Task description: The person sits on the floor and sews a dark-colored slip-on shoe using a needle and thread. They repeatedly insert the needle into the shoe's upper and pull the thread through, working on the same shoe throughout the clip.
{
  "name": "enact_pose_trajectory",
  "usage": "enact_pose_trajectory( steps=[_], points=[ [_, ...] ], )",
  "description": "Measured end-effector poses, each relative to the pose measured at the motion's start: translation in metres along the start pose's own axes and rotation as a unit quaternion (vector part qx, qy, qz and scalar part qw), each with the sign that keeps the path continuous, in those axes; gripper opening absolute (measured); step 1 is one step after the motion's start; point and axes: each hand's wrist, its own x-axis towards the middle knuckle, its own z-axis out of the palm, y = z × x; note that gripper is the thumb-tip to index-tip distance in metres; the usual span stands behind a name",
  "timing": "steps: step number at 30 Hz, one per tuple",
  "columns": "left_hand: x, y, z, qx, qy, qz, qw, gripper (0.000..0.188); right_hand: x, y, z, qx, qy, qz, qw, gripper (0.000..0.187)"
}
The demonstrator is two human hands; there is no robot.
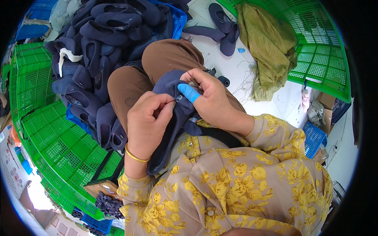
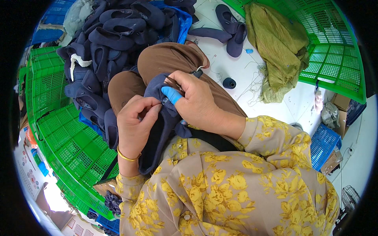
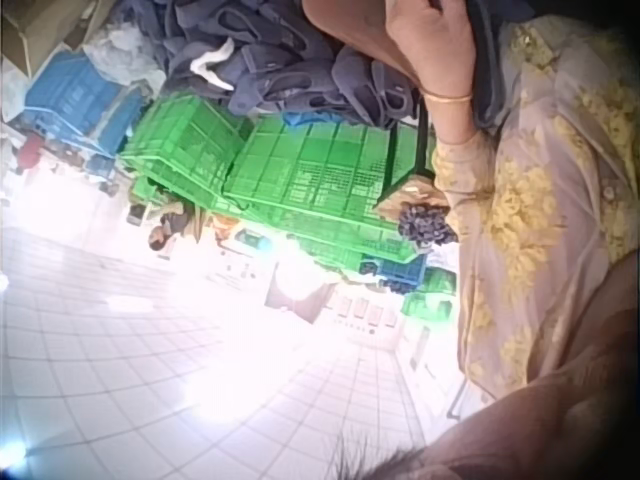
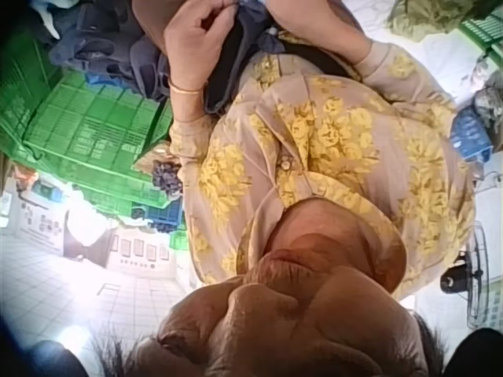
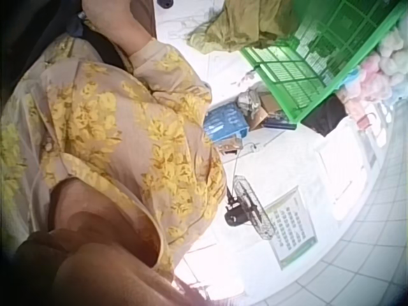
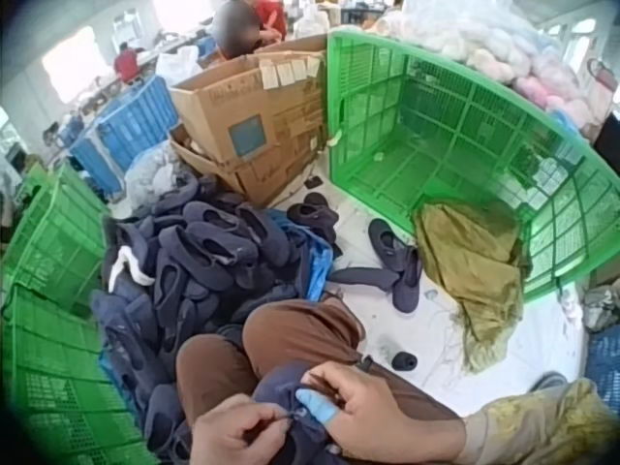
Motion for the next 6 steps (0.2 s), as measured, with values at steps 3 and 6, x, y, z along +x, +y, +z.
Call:
enact_pose_trajectory(
  steps=[3, 6],
  points=[
    [0.0023, 0.0023, 0.0046, 0.049, 0.004, 0.005, 0.999, 0.006, -0.0006, 0.001, -0.0014, 0.005, -0.005, -0.011, 1.0, 0.016],
    [0.0025, 0.004, 0.0069, 0.056, 0.011, -0.003, 0.998, 0.007, -0.0017, -0.0011, -0.0021, -0.007, 0.01, -0.015, 1.0, 0.016]
  ],
)
